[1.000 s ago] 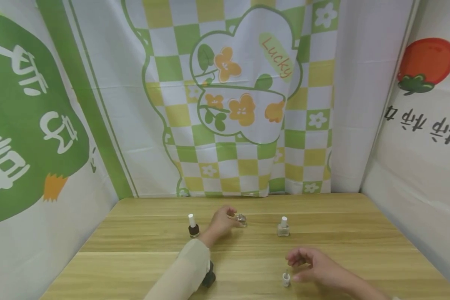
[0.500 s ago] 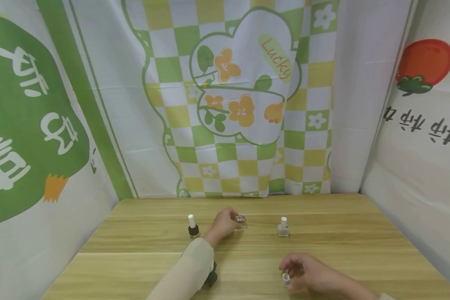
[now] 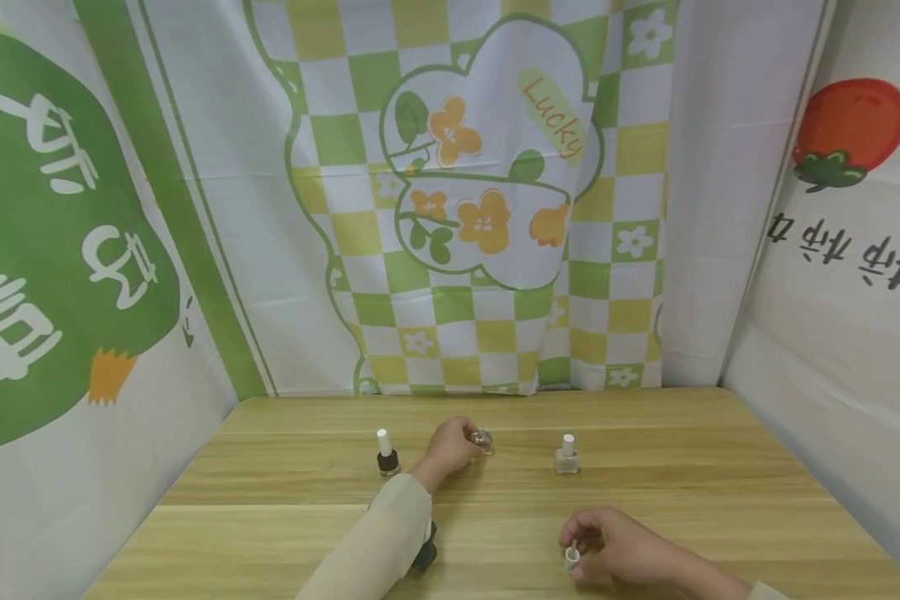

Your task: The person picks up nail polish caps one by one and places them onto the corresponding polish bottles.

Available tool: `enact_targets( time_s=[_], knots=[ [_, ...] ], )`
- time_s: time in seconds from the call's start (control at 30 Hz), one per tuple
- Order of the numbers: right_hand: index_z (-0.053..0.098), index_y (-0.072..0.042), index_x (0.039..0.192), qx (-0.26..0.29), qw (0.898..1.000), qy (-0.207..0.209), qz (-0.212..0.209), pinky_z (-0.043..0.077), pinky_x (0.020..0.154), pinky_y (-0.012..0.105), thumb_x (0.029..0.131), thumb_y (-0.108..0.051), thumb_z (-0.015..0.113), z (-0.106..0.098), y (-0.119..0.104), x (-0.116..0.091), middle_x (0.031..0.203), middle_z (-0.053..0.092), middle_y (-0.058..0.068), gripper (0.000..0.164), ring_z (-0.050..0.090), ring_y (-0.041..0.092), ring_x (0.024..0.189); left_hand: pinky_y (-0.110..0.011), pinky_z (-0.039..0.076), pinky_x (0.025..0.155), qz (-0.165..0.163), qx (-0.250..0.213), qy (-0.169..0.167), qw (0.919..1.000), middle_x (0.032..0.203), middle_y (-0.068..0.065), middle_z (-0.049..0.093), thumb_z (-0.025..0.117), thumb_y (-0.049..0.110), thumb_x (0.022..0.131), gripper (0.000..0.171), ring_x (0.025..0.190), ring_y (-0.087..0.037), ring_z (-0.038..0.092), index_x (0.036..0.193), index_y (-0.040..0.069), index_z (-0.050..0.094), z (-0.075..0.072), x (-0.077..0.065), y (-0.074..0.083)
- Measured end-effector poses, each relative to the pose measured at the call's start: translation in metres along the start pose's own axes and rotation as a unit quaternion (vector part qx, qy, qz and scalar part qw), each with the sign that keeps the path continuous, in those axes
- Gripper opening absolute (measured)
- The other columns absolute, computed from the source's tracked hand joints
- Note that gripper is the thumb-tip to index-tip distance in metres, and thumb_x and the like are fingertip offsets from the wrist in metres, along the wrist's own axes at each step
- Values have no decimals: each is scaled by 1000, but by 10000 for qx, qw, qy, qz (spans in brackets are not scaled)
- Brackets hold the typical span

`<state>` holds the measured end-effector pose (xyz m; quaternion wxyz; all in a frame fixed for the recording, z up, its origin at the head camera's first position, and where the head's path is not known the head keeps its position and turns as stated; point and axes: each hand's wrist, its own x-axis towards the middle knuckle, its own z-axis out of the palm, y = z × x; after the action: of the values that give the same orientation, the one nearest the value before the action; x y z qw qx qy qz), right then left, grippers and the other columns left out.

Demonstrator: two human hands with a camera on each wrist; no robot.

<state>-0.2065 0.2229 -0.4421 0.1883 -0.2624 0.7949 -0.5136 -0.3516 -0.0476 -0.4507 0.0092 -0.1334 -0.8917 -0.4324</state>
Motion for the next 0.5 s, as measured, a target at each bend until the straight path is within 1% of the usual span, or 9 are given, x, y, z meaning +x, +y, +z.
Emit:
enact_targets(
  time_s=[0.33,0.5],
  knots=[
    [64,-1,97,-46,9999,29,133,47,74,24,80,-4,76,1,0,1,92,61,6,21,56,21,86,-34,47,71,16,171,80,9998,81,-2,59,76,1,75,19,76,-17,54,86,4,61,0,-1,1],
    [64,-2,96,-101,9998,60,140,47,75,24,81,-4,76,1,0,0,91,62,5,19,56,20,86,-33,47,69,70,163,73,9998,79,-2,59,77,1,74,19,75,-17,53,85,3,62,-1,-1,3]
  ],
)
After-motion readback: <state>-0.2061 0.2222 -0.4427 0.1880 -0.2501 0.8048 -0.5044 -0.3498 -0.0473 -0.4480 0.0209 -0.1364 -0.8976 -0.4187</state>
